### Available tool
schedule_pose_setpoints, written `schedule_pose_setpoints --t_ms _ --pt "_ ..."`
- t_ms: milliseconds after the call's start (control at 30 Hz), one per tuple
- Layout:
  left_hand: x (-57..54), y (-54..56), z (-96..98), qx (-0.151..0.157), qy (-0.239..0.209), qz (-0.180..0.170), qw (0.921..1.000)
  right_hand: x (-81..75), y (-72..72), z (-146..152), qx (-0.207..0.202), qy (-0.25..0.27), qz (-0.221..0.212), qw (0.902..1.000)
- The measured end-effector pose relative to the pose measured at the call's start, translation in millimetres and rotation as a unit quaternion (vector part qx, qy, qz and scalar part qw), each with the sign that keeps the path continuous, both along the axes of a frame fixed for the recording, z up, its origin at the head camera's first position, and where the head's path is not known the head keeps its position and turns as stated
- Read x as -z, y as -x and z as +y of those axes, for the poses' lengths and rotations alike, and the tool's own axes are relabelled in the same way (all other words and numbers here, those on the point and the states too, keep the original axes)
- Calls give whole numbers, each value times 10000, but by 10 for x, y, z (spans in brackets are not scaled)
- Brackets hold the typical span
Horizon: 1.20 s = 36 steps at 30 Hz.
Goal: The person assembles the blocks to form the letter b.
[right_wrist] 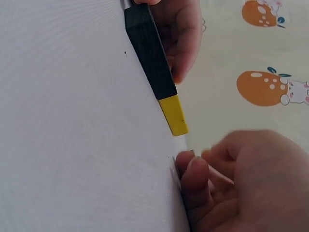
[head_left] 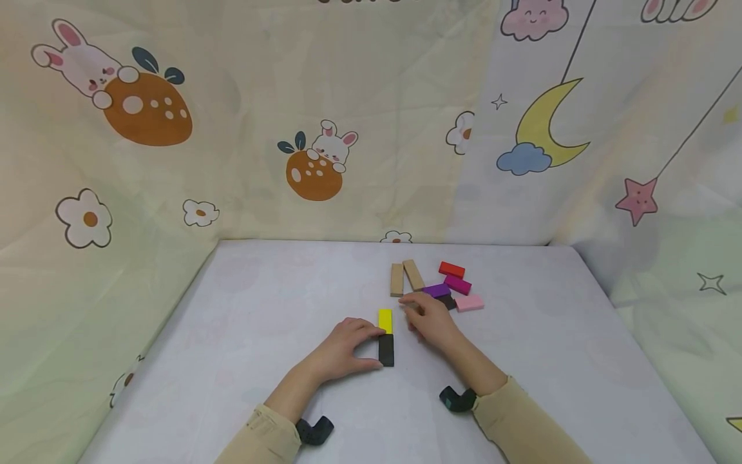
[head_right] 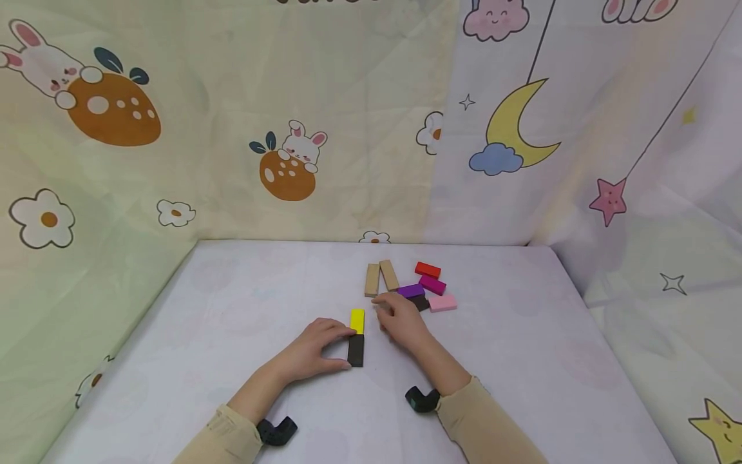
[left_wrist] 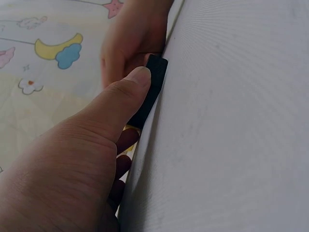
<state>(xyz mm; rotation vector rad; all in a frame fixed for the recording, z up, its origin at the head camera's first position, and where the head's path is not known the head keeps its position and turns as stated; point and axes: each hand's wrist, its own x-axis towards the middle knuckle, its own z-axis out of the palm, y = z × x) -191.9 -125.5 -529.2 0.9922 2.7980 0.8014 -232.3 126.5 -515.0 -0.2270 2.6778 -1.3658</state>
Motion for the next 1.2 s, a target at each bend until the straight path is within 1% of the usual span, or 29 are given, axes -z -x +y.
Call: schedule_pose_setpoints --t_ms 67,133,333,467,567,667,800,867,967,1100,1200 --pt "-5 -4 3 1 14 18 10000 -2 6 5 221 195 -134 9995" --pt "-14 -7 5 -9 53 8 10000 -13 15 6 313 269 -218 9989" --pt "-34 -8 13 14 103 -1 9999 -41 36 5 399 348 -484 9974" --pt "-26 -6 12 26 126 16 9999 -52 41 6 367 335 -531 9974" --pt "-23 -3 12 40 144 56 9999 -64 55 3 185 142 -474 9986" --pt "-22 1 10 58 161 107 9998 -82 74 -5 -63 -304 -273 9991" --pt "-23 8 5 65 184 112 9997 -106 103 -32 -284 -847 -41 9960" --pt "-24 10 2 62 188 104 9997 -117 112 -50 -321 -985 -36 9946" --pt "-22 12 1 62 185 108 9998 -129 113 -71 -307 -1044 -138 9940" --pt "-18 8 5 59 173 85 9998 -136 108 -85 -191 -1028 -264 9942" --pt "-15 5 8 50 187 47 9998 -153 153 -83 -45 -951 -396 9947"
